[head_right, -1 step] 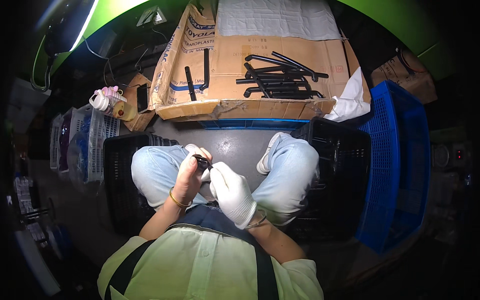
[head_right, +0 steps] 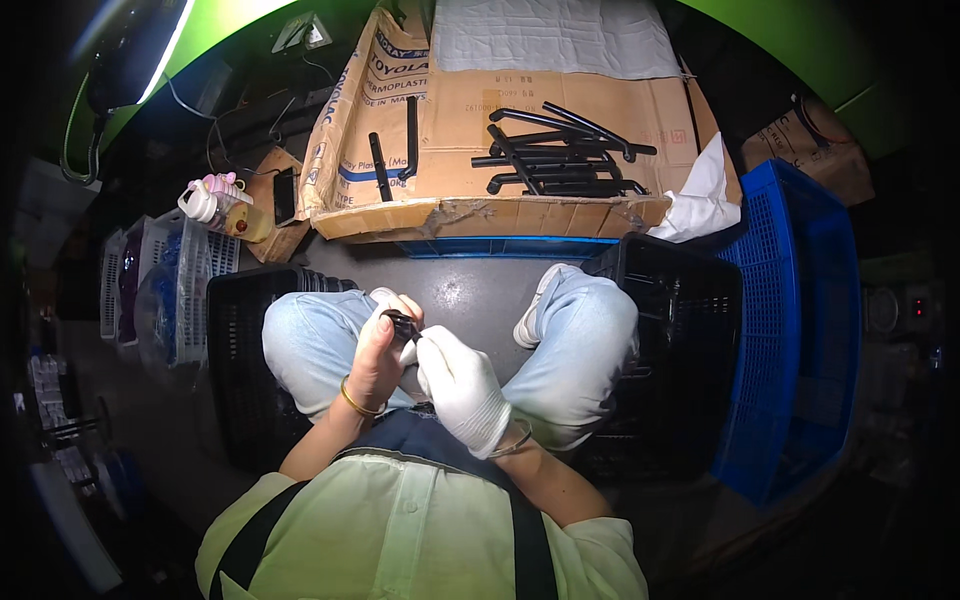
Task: Assembling plastic end caps onto black metal handle pipes.
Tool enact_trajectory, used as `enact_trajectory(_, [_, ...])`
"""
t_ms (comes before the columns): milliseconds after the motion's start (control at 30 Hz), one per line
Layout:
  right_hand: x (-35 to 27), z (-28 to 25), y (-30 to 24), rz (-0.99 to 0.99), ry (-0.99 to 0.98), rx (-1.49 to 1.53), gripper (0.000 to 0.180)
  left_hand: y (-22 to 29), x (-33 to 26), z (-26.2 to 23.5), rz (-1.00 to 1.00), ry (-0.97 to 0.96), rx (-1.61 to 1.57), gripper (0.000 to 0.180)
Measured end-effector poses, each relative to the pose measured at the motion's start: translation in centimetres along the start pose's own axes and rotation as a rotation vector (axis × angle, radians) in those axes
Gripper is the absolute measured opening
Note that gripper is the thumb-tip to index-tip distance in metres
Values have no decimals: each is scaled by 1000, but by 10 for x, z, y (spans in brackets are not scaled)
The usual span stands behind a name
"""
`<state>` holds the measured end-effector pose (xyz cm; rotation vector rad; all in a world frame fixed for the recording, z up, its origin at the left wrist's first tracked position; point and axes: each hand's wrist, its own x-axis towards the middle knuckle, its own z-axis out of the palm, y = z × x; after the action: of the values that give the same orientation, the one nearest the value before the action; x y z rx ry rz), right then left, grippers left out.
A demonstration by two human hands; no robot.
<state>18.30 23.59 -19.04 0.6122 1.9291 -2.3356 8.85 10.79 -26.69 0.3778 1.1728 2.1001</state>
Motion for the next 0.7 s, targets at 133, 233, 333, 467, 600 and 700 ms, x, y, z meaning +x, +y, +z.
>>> enact_trajectory(133, [1,3,2,-66,-2,-60,18,0,1,8,87,14,23,39])
enact_trajectory(233, [2,2,4,-79,-10,-128,17,-1,1,9,86,44,65,42])
enact_trajectory(333, [2,2,3,-71,-20,-135,16,0,1,11,84,79,79,42])
enact_trajectory(467, [3,3,8,-286,-15,-281,16,-1,0,12,114,78,108,41])
enact_trajectory(600, [1,3,5,-139,-55,-108,17,-1,1,13,129,78,131,41])
enact_trajectory(700, [2,5,0,-59,-76,13,18,-3,2,12,147,80,141,40])
